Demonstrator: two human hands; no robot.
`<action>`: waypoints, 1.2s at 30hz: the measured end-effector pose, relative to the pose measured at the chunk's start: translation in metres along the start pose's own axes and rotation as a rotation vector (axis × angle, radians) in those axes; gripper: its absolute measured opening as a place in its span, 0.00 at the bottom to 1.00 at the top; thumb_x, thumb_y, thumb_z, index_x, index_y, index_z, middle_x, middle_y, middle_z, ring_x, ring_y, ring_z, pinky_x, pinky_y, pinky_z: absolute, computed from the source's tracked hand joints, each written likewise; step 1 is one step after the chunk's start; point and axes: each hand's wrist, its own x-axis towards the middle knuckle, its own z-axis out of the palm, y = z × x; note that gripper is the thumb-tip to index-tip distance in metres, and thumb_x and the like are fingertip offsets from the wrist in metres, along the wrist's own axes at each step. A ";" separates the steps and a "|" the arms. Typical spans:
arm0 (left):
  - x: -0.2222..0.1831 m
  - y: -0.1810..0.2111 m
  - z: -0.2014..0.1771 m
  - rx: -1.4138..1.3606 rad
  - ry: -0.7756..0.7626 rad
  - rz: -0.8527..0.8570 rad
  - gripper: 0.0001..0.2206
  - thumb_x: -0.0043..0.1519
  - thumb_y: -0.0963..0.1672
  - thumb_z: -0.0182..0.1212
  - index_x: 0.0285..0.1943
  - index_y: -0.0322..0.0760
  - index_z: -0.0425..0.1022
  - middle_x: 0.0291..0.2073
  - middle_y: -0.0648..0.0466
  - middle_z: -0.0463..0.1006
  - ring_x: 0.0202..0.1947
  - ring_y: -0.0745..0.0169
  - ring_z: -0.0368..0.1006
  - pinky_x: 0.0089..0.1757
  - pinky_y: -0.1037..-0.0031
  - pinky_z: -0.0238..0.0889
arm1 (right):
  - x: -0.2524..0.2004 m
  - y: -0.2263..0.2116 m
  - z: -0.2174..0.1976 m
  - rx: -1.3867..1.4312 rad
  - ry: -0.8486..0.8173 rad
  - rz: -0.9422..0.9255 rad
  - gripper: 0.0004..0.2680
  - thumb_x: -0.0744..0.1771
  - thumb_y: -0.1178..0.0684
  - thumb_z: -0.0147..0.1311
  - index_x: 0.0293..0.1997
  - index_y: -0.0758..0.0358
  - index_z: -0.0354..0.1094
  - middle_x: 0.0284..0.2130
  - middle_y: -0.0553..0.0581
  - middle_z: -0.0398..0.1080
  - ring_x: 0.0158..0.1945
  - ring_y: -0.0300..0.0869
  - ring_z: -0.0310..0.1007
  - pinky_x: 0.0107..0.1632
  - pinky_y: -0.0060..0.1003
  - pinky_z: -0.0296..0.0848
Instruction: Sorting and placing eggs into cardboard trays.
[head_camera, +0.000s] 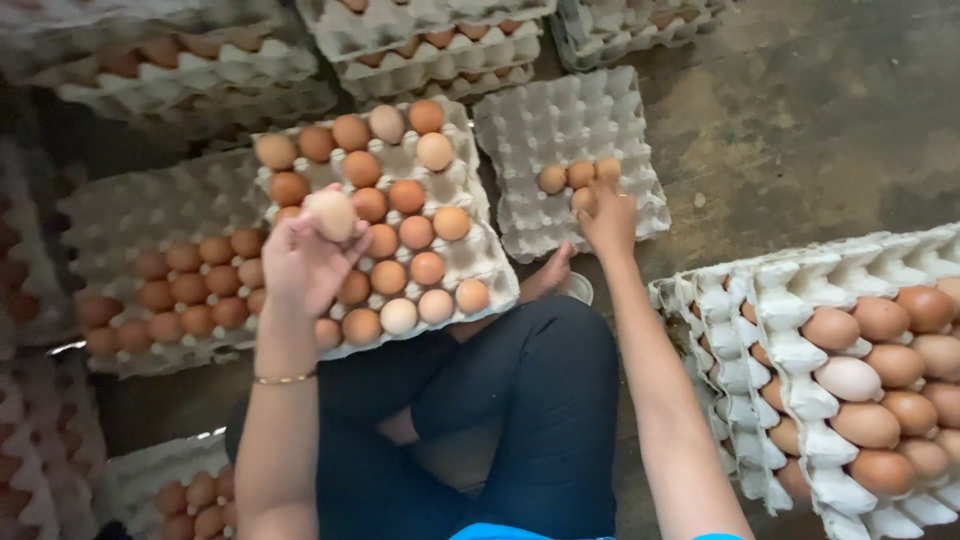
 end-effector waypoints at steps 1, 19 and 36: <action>-0.008 -0.002 0.003 0.000 0.000 0.014 0.19 0.59 0.49 0.50 0.58 0.40 0.73 0.49 0.44 0.78 0.43 0.46 0.76 0.56 0.52 0.67 | -0.010 -0.021 -0.014 0.004 0.003 -0.013 0.19 0.58 0.47 0.68 0.53 0.52 0.72 0.40 0.58 0.74 0.48 0.52 0.69 0.51 0.43 0.69; -0.173 -0.075 -0.097 -0.233 -0.001 0.331 0.12 0.65 0.43 0.52 0.55 0.36 0.72 0.52 0.43 0.77 0.45 0.51 0.76 0.57 0.54 0.65 | -0.201 -0.222 -0.081 0.274 0.030 -0.828 0.19 0.55 0.49 0.68 0.47 0.53 0.72 0.43 0.55 0.71 0.46 0.51 0.66 0.51 0.44 0.68; -0.190 -0.085 -0.128 0.065 -0.064 0.307 0.28 0.61 0.50 0.56 0.70 0.36 0.59 0.52 0.42 0.75 0.48 0.58 0.73 0.54 0.56 0.64 | -0.212 -0.282 -0.038 -0.072 0.100 -0.881 0.18 0.56 0.48 0.63 0.49 0.45 0.69 0.42 0.46 0.69 0.51 0.43 0.60 0.56 0.42 0.51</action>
